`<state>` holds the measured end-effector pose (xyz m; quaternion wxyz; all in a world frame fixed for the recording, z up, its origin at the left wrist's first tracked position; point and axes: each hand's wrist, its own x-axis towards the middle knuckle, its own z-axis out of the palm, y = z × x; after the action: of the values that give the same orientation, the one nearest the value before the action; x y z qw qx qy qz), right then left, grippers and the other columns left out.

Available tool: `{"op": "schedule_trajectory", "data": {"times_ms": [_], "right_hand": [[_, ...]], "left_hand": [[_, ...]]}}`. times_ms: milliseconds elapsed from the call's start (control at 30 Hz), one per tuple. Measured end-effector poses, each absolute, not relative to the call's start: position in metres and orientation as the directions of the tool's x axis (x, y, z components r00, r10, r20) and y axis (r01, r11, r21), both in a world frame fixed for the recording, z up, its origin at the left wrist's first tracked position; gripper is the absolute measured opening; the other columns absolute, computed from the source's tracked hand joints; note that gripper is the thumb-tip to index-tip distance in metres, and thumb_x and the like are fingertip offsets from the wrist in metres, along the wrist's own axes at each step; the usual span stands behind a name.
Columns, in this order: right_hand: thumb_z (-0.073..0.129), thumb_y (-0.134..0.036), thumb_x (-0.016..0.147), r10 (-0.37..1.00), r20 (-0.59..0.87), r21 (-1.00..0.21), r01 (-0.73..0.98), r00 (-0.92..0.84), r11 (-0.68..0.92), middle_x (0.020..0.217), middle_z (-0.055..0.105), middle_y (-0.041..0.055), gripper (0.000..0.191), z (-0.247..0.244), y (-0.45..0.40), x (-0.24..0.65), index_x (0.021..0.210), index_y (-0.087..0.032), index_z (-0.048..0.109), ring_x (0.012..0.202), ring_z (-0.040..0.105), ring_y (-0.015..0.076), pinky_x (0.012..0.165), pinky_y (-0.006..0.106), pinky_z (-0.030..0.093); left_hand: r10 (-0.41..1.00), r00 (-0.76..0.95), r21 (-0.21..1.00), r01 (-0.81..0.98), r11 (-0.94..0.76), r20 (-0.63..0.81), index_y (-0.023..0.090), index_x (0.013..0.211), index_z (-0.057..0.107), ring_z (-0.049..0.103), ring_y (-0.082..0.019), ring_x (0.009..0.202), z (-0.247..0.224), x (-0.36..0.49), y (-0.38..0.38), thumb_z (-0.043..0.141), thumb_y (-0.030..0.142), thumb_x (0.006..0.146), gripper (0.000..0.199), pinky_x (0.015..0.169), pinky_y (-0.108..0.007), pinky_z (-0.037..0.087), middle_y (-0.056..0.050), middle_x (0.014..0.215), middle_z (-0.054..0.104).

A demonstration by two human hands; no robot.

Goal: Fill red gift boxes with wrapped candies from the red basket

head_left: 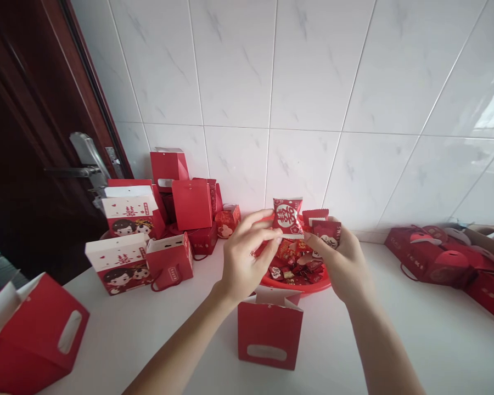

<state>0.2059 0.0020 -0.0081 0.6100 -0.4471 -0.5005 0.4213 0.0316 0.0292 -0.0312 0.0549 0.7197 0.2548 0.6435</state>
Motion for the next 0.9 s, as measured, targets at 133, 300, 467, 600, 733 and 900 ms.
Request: {"op": "schedule_trajectory", "data": {"times_ms": [133, 300, 467, 600, 733, 900], "right_hand": [[0.085, -0.048, 0.07, 0.973, 0.208, -0.957, -0.185, 0.097, 0.223, 0.088, 0.078, 0.0054, 0.039, -0.008, 0.001, 0.203, 0.092, -0.023, 0.066, 0.062, 0.072, 0.0228, 0.055, 0.033, 0.06], [0.081, -0.052, 0.076, 0.976, 0.209, -0.937, -0.274, 0.054, 0.216, 0.088, 0.077, 0.005, 0.038, -0.005, 0.0, 0.199, 0.091, -0.021, 0.066, 0.058, 0.068, 0.0178, 0.047, 0.028, 0.054], [0.087, -0.042, 0.071, 0.968, 0.25, -0.937, -0.248, 0.01, 0.245, 0.072, 0.07, -0.0011, 0.034, -0.008, 0.001, 0.198, 0.085, -0.021, 0.066, 0.046, 0.056, 0.0117, 0.043, 0.026, 0.049], [0.089, -0.038, 0.065, 0.957, 0.277, -0.933, -0.214, 0.087, 0.289, 0.065, 0.068, -0.0013, 0.034, -0.01, 0.004, 0.206, 0.08, -0.021, 0.064, 0.045, 0.053, 0.0128, 0.041, 0.026, 0.044], [0.089, -0.035, 0.064, 0.943, 0.315, -0.936, -0.13, 0.107, 0.327, 0.063, 0.068, -0.001, 0.031, -0.006, 0.003, 0.218, 0.078, -0.021, 0.065, 0.047, 0.055, 0.0131, 0.044, 0.025, 0.043], [0.086, -0.035, 0.066, 0.958, 0.287, -0.958, -0.002, 0.015, 0.287, 0.066, 0.069, 0.0003, 0.028, 0.0, -0.004, 0.227, 0.084, -0.021, 0.07, 0.054, 0.06, 0.0171, 0.051, 0.029, 0.049]], "left_hand": [[0.331, 0.106, 0.262, 0.411, -0.873, 0.938, 0.021, 0.09, 0.074, 0.072, -0.017, 0.09, -0.032, 0.032, 0.029, 0.065, 0.016, 0.093, 0.011, 0.077, -0.033, 0.064, -0.011, 0.125, 0.062], [0.267, 0.103, 0.193, 0.46, -0.867, 0.958, 0.019, 0.091, 0.073, 0.069, -0.013, 0.084, -0.03, 0.035, 0.026, 0.064, 0.009, 0.092, 0.014, 0.075, -0.033, 0.064, -0.01, 0.126, 0.057], [0.327, 0.14, 0.243, 0.42, -0.874, 0.935, 0.019, 0.093, 0.074, 0.069, -0.015, 0.086, -0.03, 0.036, 0.023, 0.063, 0.008, 0.091, 0.016, 0.076, -0.034, 0.063, -0.012, 0.131, 0.055], [0.544, 0.318, 0.434, 0.355, -0.828, 0.777, 0.023, 0.106, 0.075, 0.064, -0.027, 0.119, -0.011, 0.011, 0.015, 0.072, 0.021, 0.088, 0.019, 0.097, -0.041, 0.058, -0.012, 0.13, 0.062], [0.619, 0.66, 0.548, 0.356, -0.757, 0.426, 0.027, 0.089, 0.08, 0.061, -0.029, 0.126, 0.013, -0.027, 0.0, 0.075, 0.027, 0.085, 0.006, 0.103, -0.038, 0.052, -0.007, 0.13, 0.067], [0.652, 0.728, 0.489, 0.499, -0.715, 0.21, 0.033, 0.093, 0.082, 0.072, -0.023, 0.105, 0.017, -0.034, -0.007, 0.067, 0.02, 0.089, 0.02, 0.084, -0.028, 0.053, -0.002, 0.123, 0.072]]}}
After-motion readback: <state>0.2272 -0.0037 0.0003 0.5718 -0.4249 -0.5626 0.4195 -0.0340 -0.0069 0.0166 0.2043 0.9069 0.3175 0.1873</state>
